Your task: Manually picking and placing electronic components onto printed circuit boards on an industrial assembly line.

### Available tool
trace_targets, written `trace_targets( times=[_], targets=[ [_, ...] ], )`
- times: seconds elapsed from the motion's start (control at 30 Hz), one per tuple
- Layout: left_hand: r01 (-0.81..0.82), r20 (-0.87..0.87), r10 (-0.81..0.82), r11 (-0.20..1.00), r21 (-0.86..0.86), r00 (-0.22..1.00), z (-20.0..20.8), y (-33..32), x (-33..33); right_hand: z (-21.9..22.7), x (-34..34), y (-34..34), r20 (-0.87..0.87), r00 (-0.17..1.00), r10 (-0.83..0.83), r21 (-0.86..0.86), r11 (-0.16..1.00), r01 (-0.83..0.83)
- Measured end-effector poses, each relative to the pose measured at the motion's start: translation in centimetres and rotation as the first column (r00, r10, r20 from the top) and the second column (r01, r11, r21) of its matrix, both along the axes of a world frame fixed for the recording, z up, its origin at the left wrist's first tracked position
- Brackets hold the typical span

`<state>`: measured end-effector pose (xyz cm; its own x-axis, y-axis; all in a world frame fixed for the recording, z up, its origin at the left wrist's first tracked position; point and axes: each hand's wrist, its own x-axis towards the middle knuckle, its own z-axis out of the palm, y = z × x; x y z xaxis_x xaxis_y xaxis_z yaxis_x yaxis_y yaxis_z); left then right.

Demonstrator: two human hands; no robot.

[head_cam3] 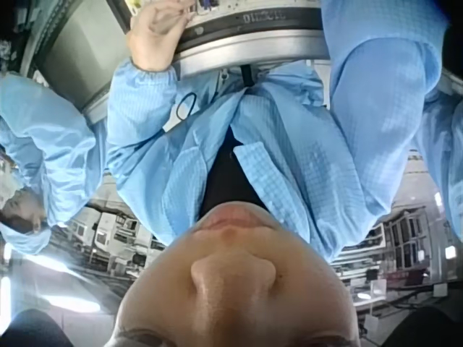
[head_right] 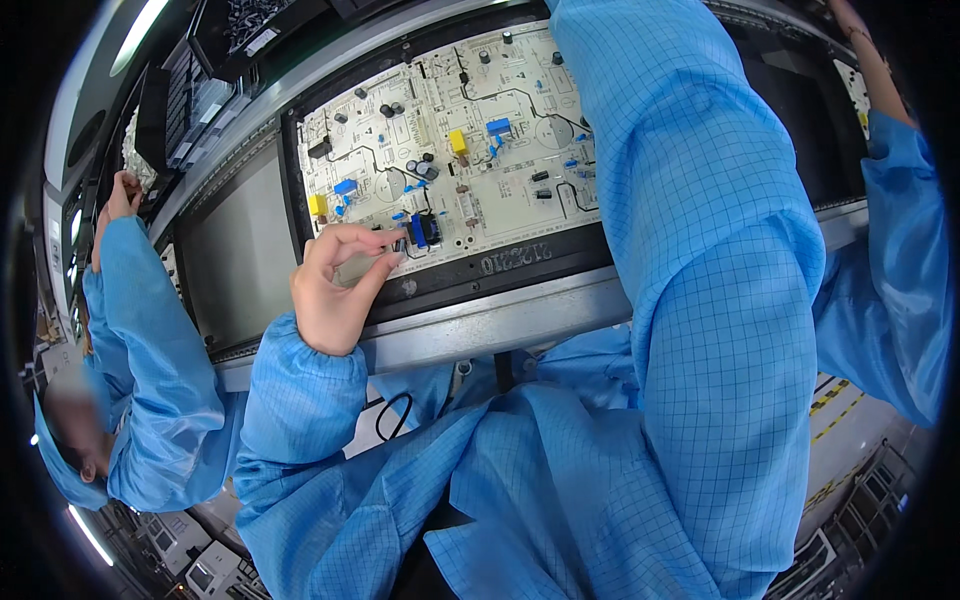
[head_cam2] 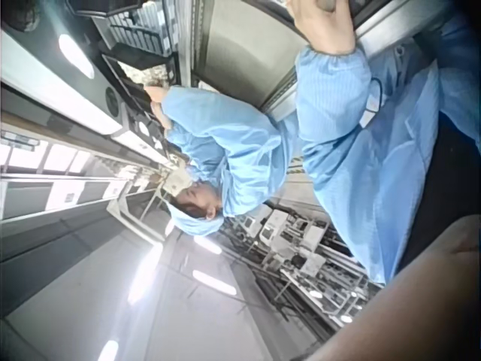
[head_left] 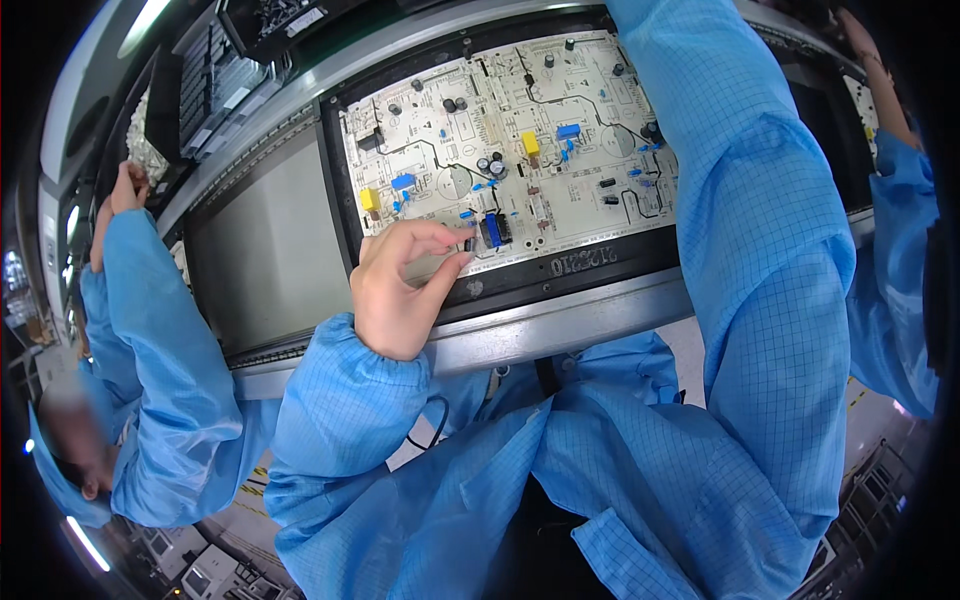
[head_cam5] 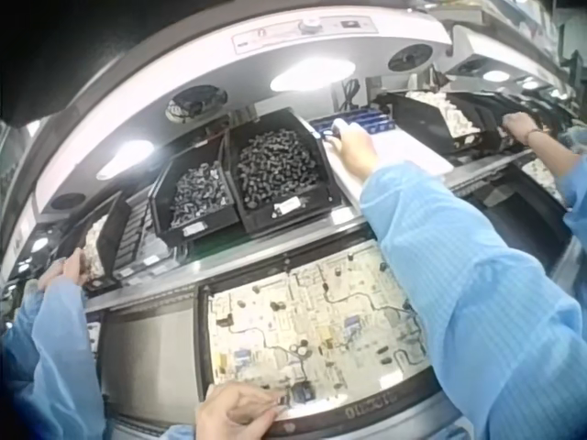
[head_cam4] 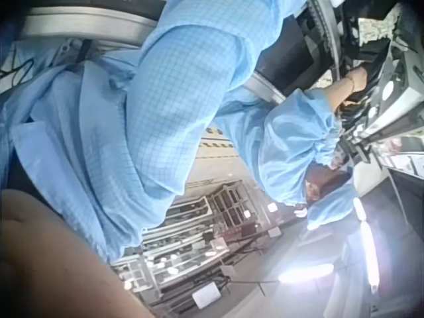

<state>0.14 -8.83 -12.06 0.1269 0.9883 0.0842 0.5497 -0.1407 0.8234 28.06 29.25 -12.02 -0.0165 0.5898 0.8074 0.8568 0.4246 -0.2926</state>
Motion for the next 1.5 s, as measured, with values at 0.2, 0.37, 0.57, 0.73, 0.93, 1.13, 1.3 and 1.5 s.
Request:
trace_targets(
  times=[0.2,0.37,0.57,0.73,0.93,1.13,1.3,1.5],
  targets=[
    [0.054,-0.185,-0.037,0.995,0.089,0.982,-0.1,0.4,-0.4,0.0,0.5,0.1,0.023,1.0,0.013,-0.01,1.0,-0.013],
    [0.062,-0.192,-0.043,0.994,0.094,0.98,-0.4,0.4,-0.5,-0.1,0.6,-0.1,0.038,0.999,0.024,0.011,1.0,-0.025],
    [0.087,-0.237,-0.036,0.974,0.208,0.971,-0.7,0.4,0.3,0.7,0.8,0.2,0.031,0.998,0.053,0.03,0.998,-0.054],
    [0.302,-0.557,-0.013,0.851,0.43,0.83,0.4,-0.6,2.3,1.7,2.1,0.1,0.059,0.998,0.02,0.114,0.993,-0.027],
    [0.38,-0.702,0.042,0.817,0.434,0.711,2.6,-1.9,2.6,3.1,1.7,-2.5,-0.311,0.95,0.024,0.105,0.994,0.009],
    [0.318,-0.638,-0.016,0.876,0.362,0.77,3.5,-2.3,1.8,6.9,1.1,-11.0,-0.842,0.495,0.216,-0.115,0.823,-0.556],
    [0.031,-0.267,0.1,0.895,0.446,0.958,7.1,6.1,-4.2,8.6,0.8,-24.2,-0.61,0.618,0.496,-0.428,0.45,-0.784],
    [-0.248,-0.566,0.534,0.826,0.505,0.628,4.7,24.6,-18.0,6.0,-1.4,-28.5,-0.224,0.716,0.661,-0.509,0.548,-0.664]
  ],
)
